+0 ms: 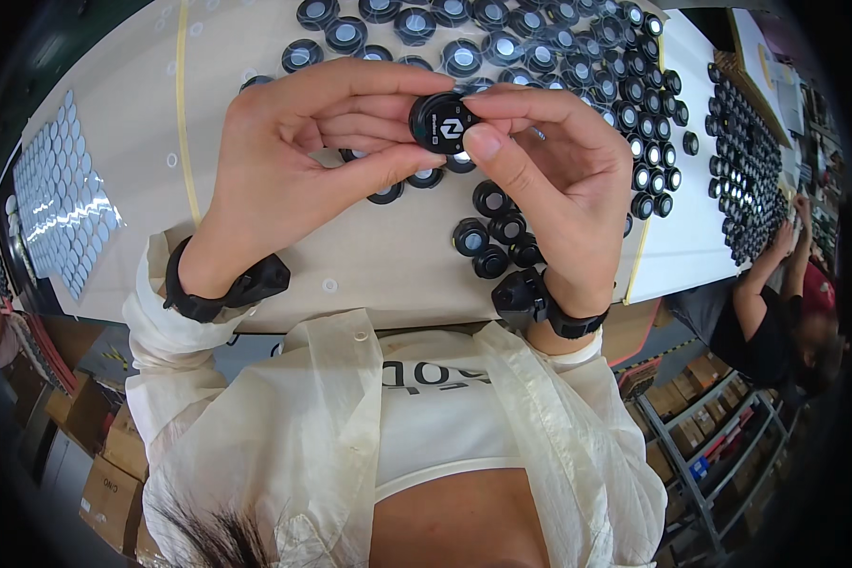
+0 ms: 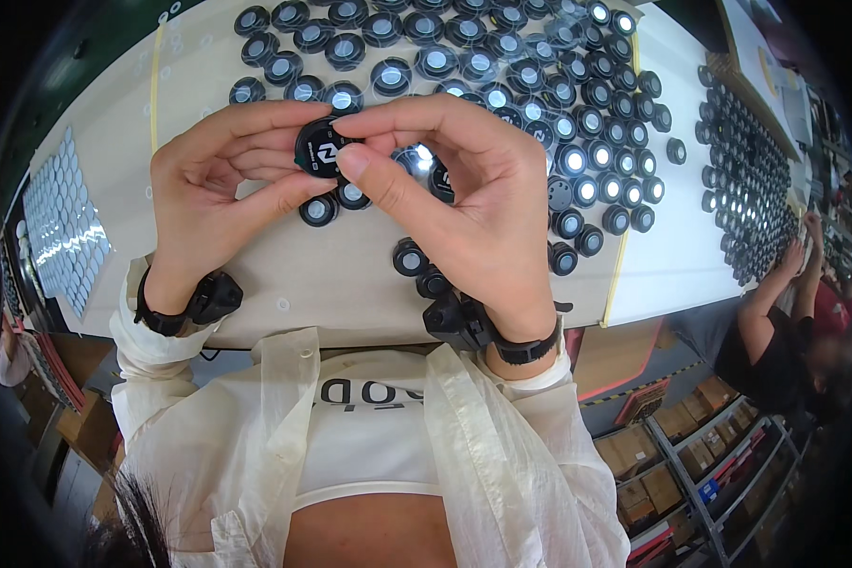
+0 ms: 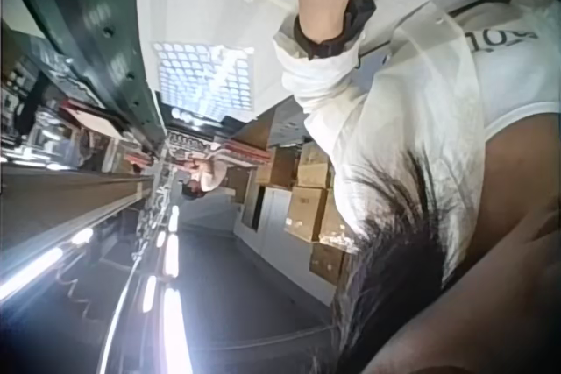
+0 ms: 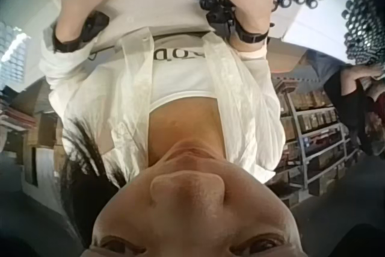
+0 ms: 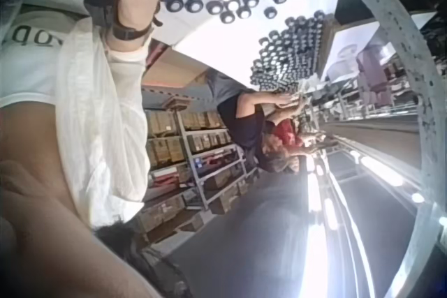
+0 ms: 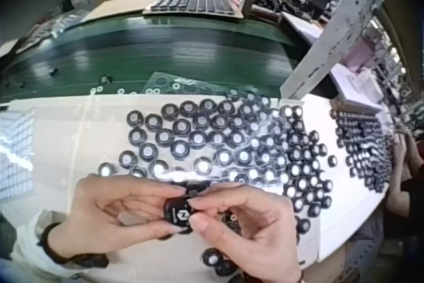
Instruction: Inspect small circular electronic components one by one from a large array on a workbench.
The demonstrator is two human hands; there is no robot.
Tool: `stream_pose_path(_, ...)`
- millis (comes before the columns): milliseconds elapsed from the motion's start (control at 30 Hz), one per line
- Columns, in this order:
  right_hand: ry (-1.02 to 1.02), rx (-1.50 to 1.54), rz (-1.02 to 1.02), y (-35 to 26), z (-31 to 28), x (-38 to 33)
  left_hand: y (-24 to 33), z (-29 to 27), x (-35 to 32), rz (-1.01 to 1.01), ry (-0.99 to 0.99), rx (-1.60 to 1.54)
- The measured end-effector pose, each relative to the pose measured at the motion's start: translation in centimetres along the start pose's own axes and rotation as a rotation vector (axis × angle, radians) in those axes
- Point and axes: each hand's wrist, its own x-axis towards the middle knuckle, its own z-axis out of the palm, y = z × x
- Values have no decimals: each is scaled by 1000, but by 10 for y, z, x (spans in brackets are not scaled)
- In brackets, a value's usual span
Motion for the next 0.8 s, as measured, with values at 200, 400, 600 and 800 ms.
stream_pose_path(200,16,-41,-40,3,1,1,-2,2,-1,1,29,-25)
stream_pose_path(400,46,-237,-209,17,-2,2,-1,2,-1,39,13,140)
stream_pose_path(600,0,-653,-390,15,-3,5,-11,0,8,36,-11,182)
stream_pose_path(800,158,-640,-187,-8,-37,0,-17,-72,89,307,-184,842)
